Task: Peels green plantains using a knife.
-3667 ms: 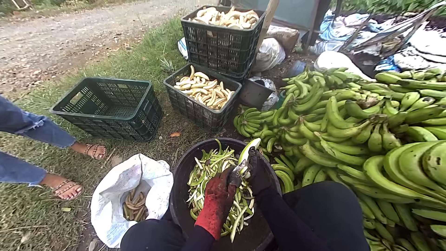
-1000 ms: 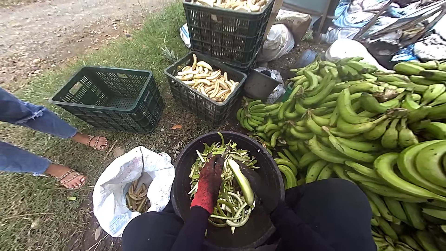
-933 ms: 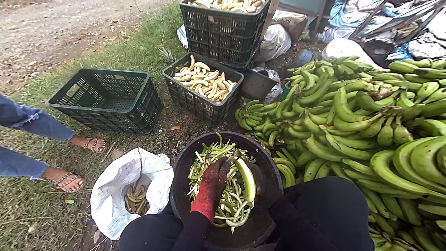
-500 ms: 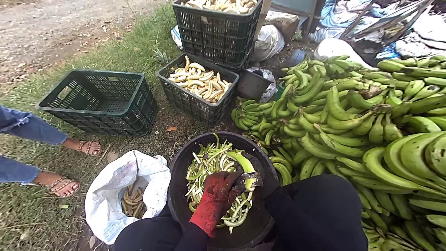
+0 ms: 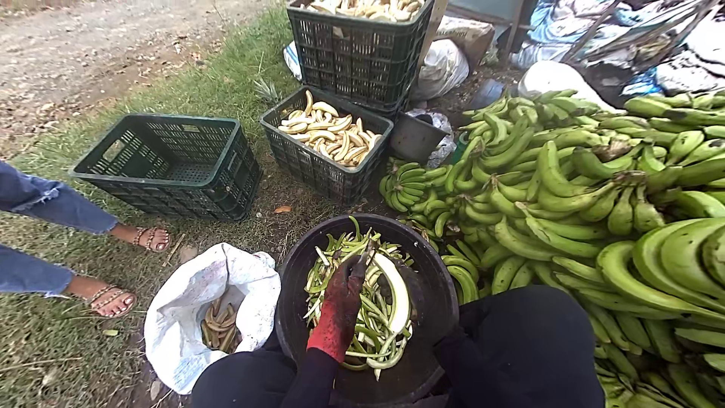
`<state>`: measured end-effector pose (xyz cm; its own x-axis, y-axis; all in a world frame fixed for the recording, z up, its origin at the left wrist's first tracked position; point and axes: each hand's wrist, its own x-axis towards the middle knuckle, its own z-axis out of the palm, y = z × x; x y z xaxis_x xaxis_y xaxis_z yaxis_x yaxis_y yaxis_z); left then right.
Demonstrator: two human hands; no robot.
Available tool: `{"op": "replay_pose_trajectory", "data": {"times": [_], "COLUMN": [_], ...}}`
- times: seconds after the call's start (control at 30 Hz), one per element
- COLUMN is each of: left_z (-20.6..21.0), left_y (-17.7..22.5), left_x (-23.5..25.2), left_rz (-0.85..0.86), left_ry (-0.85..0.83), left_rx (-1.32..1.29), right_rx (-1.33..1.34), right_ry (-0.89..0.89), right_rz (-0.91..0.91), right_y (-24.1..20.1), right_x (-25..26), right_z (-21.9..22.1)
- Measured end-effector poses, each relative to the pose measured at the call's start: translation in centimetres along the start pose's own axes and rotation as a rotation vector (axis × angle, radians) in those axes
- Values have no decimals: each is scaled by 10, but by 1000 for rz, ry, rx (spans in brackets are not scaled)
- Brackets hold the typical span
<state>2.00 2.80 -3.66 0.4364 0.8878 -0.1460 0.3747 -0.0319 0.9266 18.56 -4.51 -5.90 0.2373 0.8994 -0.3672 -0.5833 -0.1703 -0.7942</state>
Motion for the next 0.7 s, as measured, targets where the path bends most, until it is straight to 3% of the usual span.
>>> {"op": "replay_pose_trajectory", "data": {"times": [0.13,0.2,0.27,0.37,0.43,0.53,0.6,0.7], "left_z": [2,3,2,-1,-9,-30,-39,-39], "left_y": [3,3,4,6,8,-1,-6,-3], "left_x": [-25,-32,-32,-21,-6,15,19,16], "left_rz": [351,503,549,420,249,39,-28,-113], "left_ry": [-250,-263,-220,-15,162,279,270,260], "left_rx": [279,443,554,652,636,533,396,-40], "right_rx": [191,223,187,22,-36,-136,-125,-50], "right_ry": [-49,-36,22,-20,-25,-49,-54,58], "right_rz": [21,135,135,-79,15,35,-22,-40], "right_y": [-8,-23,-32,-10,-3,-9,-15,-35], "right_x": [25,29,18,3,8,7,11,11], "right_z": [-32,-28,-8,8,15,7,-11,-16]}}
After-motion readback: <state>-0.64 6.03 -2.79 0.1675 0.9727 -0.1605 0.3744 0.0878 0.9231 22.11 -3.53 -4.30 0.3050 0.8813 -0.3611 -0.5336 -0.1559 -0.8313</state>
